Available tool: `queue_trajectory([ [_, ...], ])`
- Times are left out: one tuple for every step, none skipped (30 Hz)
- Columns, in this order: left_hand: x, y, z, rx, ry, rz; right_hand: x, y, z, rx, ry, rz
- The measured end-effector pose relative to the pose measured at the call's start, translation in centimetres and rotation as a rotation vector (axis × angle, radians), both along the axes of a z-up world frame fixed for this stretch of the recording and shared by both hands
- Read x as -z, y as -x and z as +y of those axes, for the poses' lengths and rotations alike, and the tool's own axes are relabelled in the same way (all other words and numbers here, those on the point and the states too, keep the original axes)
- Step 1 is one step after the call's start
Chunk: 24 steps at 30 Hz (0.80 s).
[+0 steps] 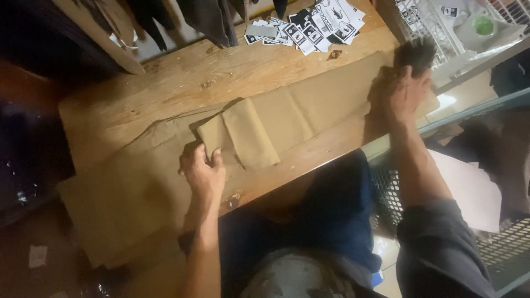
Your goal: The person removes a folded pair of trousers from a plastic bag, places the bag aside, and then uses a brush to sweep dust off the trousers laid flat on a wooden table. The person folds the trousers and continues brushing them.
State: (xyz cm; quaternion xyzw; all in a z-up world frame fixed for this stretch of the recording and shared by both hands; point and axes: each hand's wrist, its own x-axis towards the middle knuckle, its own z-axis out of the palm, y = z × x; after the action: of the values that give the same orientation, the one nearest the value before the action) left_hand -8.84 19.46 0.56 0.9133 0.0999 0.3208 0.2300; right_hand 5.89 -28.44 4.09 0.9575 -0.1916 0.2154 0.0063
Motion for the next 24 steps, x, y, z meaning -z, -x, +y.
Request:
queue_trajectory([
  [-0.2,-0.2,0.0,0.003,0.008,-0.006,0.9,0.3,-1.4,-0.047,-0.074,-0.025],
  [-0.3,-0.5,-0.1,0.009,0.019,-0.011,1.7,0.6,-2.9,-0.092,-0.145,-0.050],
  [-0.3,-0.5,-0.1,0.015,0.021,-0.009,-0.2,1.8,-1.8,-0.086,-0.143,-0.048],
  [-0.3,-0.4,0.0,0.008,0.005,0.004,-2.0,2.9,-0.6,-0.037,-0.218,0.079],
  [-0.3,-0.3,0.1,0.001,-0.012,0.017,-3.8,4.1,0.6,0.013,-0.293,0.207],
  [0.1,-0.4,0.2,-0.001,-0.012,0.019,-3.0,5.4,0.4,0.012,-0.293,0.210],
  [0.5,-0.5,0.3,-0.008,0.006,0.040,-2.2,6.6,0.2,0.045,-0.310,0.261],
  [0.8,-0.7,0.4,-0.010,0.025,0.061,-1.4,8.0,-0.1,0.083,-0.327,0.311],
  [0.9,-0.7,0.4,-0.007,0.025,0.063,-1.1,8.3,0.0,0.086,-0.327,0.313],
  [0.9,-0.6,0.5,0.002,0.015,0.045,-0.9,8.7,-0.1,0.092,-0.228,0.298],
  [0.8,-0.5,0.5,0.012,0.005,0.027,-0.7,9.2,-0.1,0.098,-0.129,0.282],
  [0.5,-0.3,0.3,0.017,0.005,0.028,-0.6,9.5,0.2,0.103,-0.129,0.283],
  [0.0,0.0,0.2,0.014,0.017,0.039,-0.5,9.7,0.5,0.110,0.019,0.254],
  [-0.5,-0.1,0.1,0.009,0.029,0.043,-0.5,9.5,0.9,0.113,0.166,0.219],
  [-0.9,-0.4,-0.1,0.011,0.028,0.038,-0.5,9.2,1.7,0.116,0.164,0.214],
  [-1.2,-0.2,-0.2,0.023,0.035,0.034,-0.4,9.2,2.5,0.117,0.312,0.187],
  [-1.5,0.0,-0.2,0.035,0.043,0.031,-0.3,9.2,3.5,0.117,0.460,0.158],
  [-1.2,-0.2,-0.1,0.029,0.045,0.027,3.8,8.6,2.9,0.112,0.463,0.153],
  [-0.9,-0.4,-0.1,0.016,0.047,0.028,8.0,7.9,2.3,-0.078,0.291,0.144],
  [-0.5,-0.3,0.0,0.004,0.049,0.037,12.3,7.8,1.8,-0.266,0.116,0.142],
  [-0.3,0.2,0.1,0.000,0.051,0.041,16.7,8.9,1.8,-0.269,0.118,0.146],
  [-0.1,0.2,0.1,-0.018,0.028,0.041,21.0,10.0,1.7,-0.536,-0.150,0.133],
  [0.0,0.1,0.0,-0.036,0.005,0.041,25.3,11.1,1.6,-0.798,-0.422,0.114],
  [0.4,0.2,0.1,-0.030,0.005,0.043,16.8,10.8,5.4,-0.791,-0.422,0.115],
])
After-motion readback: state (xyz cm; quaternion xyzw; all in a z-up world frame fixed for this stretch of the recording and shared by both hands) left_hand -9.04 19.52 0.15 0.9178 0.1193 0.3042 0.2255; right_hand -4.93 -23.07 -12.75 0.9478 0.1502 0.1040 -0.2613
